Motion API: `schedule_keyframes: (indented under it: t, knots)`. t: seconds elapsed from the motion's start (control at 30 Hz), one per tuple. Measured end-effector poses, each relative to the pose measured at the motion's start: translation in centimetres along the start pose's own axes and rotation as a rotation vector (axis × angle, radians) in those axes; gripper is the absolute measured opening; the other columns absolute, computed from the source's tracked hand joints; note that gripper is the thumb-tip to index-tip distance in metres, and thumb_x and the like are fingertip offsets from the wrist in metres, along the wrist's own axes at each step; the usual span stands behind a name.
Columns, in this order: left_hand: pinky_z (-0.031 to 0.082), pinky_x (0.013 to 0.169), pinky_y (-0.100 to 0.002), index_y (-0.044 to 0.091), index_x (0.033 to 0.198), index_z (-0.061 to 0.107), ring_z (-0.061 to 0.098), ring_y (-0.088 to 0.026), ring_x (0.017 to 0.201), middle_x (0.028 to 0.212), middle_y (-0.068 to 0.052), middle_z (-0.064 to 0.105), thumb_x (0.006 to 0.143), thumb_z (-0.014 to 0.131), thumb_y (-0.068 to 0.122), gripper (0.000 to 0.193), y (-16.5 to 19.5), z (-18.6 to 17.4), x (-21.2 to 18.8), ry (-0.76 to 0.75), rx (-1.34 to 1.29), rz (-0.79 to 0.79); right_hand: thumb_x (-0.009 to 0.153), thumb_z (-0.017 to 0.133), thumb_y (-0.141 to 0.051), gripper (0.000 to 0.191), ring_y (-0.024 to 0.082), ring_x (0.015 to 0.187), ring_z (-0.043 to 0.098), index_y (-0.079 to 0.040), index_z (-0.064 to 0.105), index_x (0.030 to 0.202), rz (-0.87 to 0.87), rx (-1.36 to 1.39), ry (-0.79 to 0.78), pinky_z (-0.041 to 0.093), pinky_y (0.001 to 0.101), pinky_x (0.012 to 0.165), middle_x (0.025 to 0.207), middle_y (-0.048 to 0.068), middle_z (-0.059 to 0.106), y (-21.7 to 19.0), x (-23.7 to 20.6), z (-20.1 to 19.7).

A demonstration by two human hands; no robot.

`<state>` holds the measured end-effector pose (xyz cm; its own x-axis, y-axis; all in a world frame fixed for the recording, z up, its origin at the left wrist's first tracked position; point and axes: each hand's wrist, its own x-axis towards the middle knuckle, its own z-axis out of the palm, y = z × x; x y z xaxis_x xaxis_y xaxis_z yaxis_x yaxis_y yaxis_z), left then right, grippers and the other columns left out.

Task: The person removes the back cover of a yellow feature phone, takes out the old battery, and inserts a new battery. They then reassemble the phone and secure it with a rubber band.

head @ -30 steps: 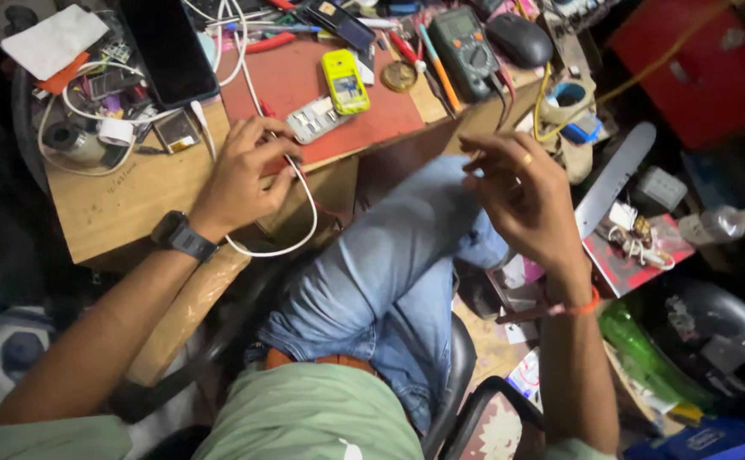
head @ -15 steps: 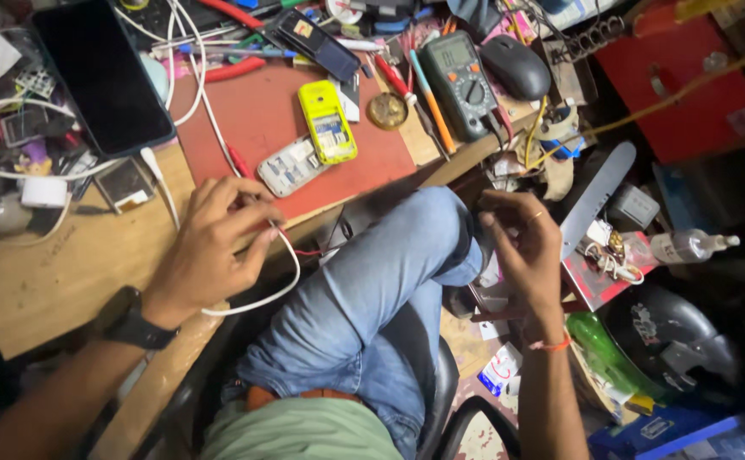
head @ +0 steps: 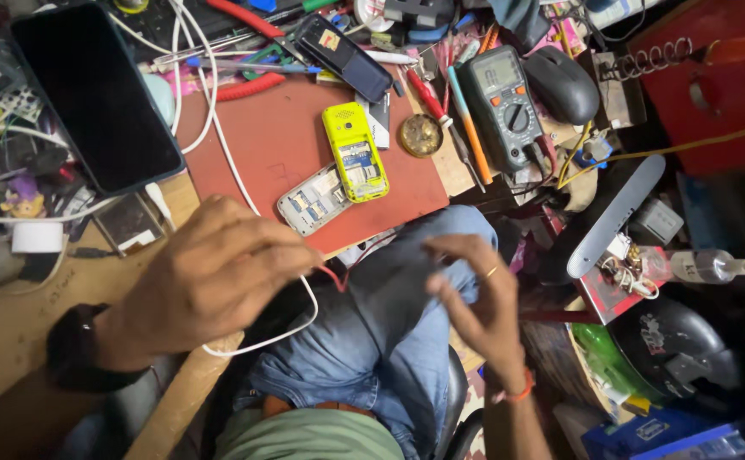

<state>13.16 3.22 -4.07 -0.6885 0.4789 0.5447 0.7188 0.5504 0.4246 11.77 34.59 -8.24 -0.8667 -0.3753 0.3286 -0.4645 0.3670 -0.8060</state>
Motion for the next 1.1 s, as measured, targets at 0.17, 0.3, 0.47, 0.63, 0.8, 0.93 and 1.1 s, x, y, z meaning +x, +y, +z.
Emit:
schedule_keyframes:
  t: [0.17,0.3,0.47,0.63,0.8,0.93,1.1]
  knots:
    - [0.052,0.086,-0.04,0.009,0.112,0.072,0.065,-0.02,0.098,0.103,-0.002,0.069,0.085,0.073,0.016,0.028,0.4,2.2,0.5,-0.038,-0.062,0.257,0.086,0.081,-0.013,0.045,0.019,0.089,0.068,0.005,0.066,0.124,0.144,0.262,-0.261,0.055,0.0314,0.081,0.104,0.011,0.072,-2.3,-2.6,3.2]
    - [0.052,0.078,-0.036,0.009,0.115,0.071,0.067,-0.019,0.092,0.102,-0.005,0.07,0.093,0.077,0.017,0.024,-0.2,3.4,0.0,-0.012,-0.127,0.247,0.096,0.07,-0.002,0.014,0.02,0.091,0.076,0.002,0.07,0.109,0.098,0.14,-0.164,0.061,0.031,0.081,0.099,0.012,0.075,-2.2,-3.2,3.4]
    - [0.052,0.085,-0.042,0.006,0.116,0.063,0.066,-0.026,0.092,0.102,-0.008,0.069,0.091,0.081,0.02,0.034,-1.1,3.3,0.1,0.11,-0.091,-0.083,0.109,0.06,0.0,0.009,0.025,0.092,0.071,0.007,0.066,0.106,0.003,0.114,0.292,0.06,0.0341,0.084,0.101,0.018,0.071,-1.7,-1.6,-0.8]
    - [0.048,0.091,-0.044,0.004,0.12,0.063,0.061,-0.031,0.101,0.106,-0.011,0.065,0.092,0.079,0.017,0.035,-1.8,3.5,0.3,0.115,0.008,-0.202,0.115,0.068,-0.006,0.016,0.02,0.091,0.066,0.008,0.065,0.109,-0.123,-0.103,0.46,0.057,0.0307,0.084,0.105,0.015,0.065,-1.8,-1.7,-8.0]
    - [0.041,0.098,-0.048,0.002,0.129,0.057,0.054,-0.035,0.11,0.12,-0.016,0.06,0.086,0.079,0.025,0.054,-2.1,4.1,0.1,0.089,0.06,-0.231,0.113,0.068,-0.001,0.009,0.02,0.1,0.066,0.006,0.064,0.112,-0.117,-0.365,0.435,0.055,0.0277,0.094,0.112,0.013,0.064,0.6,-5.2,-11.8]
    - [0.039,0.097,-0.049,0.001,0.132,0.054,0.054,-0.037,0.113,0.123,-0.018,0.059,0.083,0.08,0.028,0.062,-2.4,4.3,0.4,0.064,0.034,-0.28,0.105,0.069,0.003,0.009,0.014,0.094,0.062,0.004,0.07,0.114,0.107,-0.472,0.383,0.047,0.021,0.085,0.109,0.01,0.069,3.1,-7.4,-10.4]
    - [0.043,0.096,-0.049,0.003,0.13,0.056,0.057,-0.036,0.113,0.118,-0.014,0.063,0.084,0.078,0.021,0.055,-2.7,4.1,0.2,0.037,-0.021,-0.396,0.093,0.069,0.002,0.017,0.01,0.085,0.065,0.0,0.07,0.11,0.443,-0.262,0.283,0.051,0.0217,0.073,0.099,0.004,0.069,5.6,-4.2,-4.8]
